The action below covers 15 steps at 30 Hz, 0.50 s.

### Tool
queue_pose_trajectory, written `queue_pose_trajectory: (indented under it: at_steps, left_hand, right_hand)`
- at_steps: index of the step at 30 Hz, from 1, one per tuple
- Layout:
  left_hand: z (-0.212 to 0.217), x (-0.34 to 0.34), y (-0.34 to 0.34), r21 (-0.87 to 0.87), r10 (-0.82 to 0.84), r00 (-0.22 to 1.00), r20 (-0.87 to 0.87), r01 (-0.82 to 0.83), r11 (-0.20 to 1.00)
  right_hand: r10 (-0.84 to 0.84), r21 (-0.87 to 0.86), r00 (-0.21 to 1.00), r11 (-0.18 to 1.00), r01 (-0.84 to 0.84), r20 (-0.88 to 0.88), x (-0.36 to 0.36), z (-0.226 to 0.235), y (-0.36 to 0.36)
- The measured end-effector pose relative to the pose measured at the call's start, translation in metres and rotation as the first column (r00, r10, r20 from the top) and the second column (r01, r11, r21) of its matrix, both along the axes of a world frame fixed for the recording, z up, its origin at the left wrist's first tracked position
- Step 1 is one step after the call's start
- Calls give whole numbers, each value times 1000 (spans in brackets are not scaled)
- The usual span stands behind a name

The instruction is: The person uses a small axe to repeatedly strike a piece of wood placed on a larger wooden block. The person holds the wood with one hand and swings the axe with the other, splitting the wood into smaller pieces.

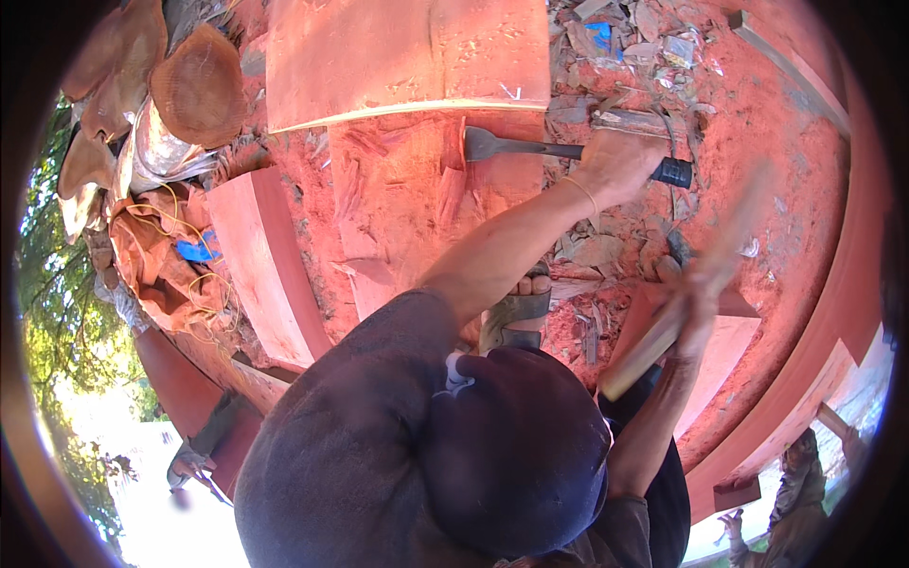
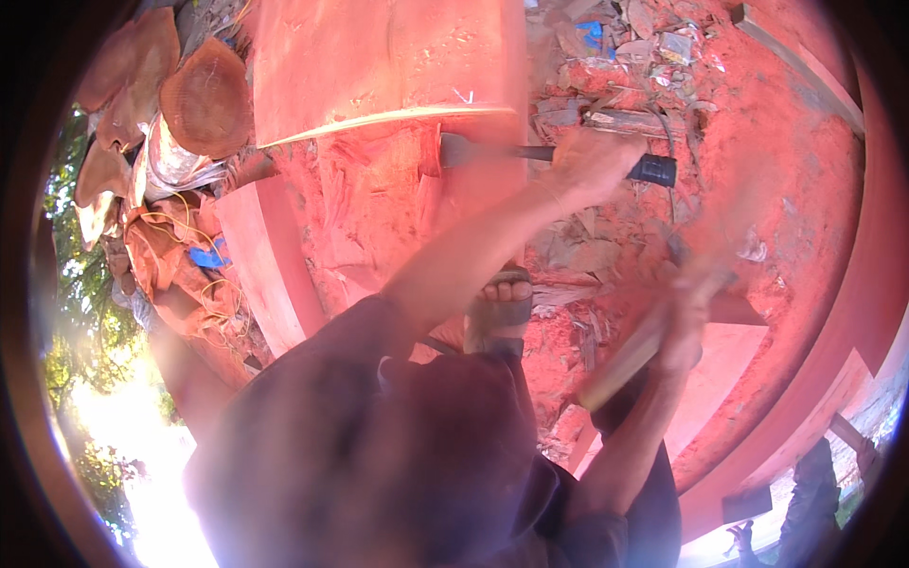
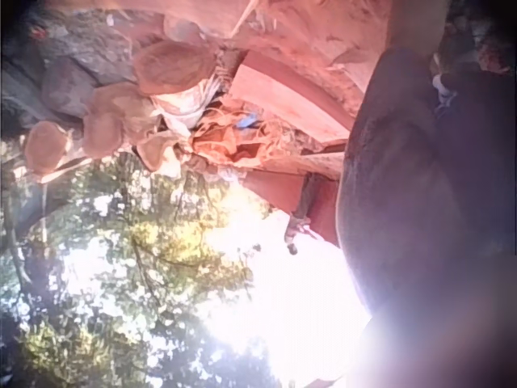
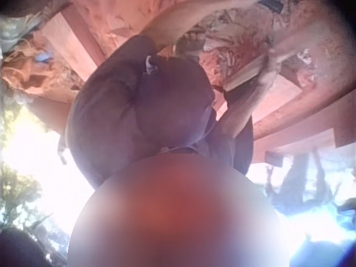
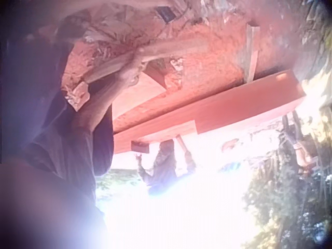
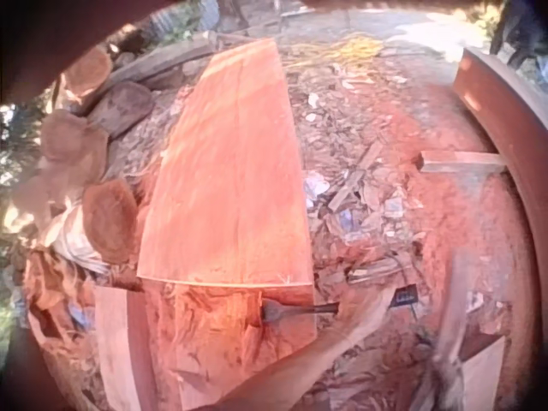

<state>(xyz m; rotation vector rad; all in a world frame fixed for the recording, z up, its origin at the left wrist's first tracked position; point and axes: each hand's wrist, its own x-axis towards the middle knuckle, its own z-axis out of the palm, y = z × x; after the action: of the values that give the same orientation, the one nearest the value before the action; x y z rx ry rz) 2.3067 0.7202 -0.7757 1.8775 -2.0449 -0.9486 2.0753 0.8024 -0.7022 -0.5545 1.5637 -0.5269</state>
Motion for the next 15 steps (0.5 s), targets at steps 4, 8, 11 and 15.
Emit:
queue_pose_trajectory:
  at_steps: [4, 8, 11, 15]
  left_hand:
    - [5, 1, 6, -109, 10, 999, -32, -13, 994]
    - [15, -8, 22, -74, -24, 998, -65, 19, 997]
    - [19, -21, 36, -156, -57, 994, -92, 42, 987]
    - [16, -27, 37, -135, -16, 990, -139, -3, 991]
  right_hand:
    - [225, 21, 974, 974, -225, -22, -21, 2, 10]
    - [-190, -33, 980, 981, 192, 62, -41, -7, 18]
    - [-230, -39, 968, 971, 235, 101, -56, -3, 12]
    - [-262, -141, 959, 951, 276, 107, -67, 5, 3]
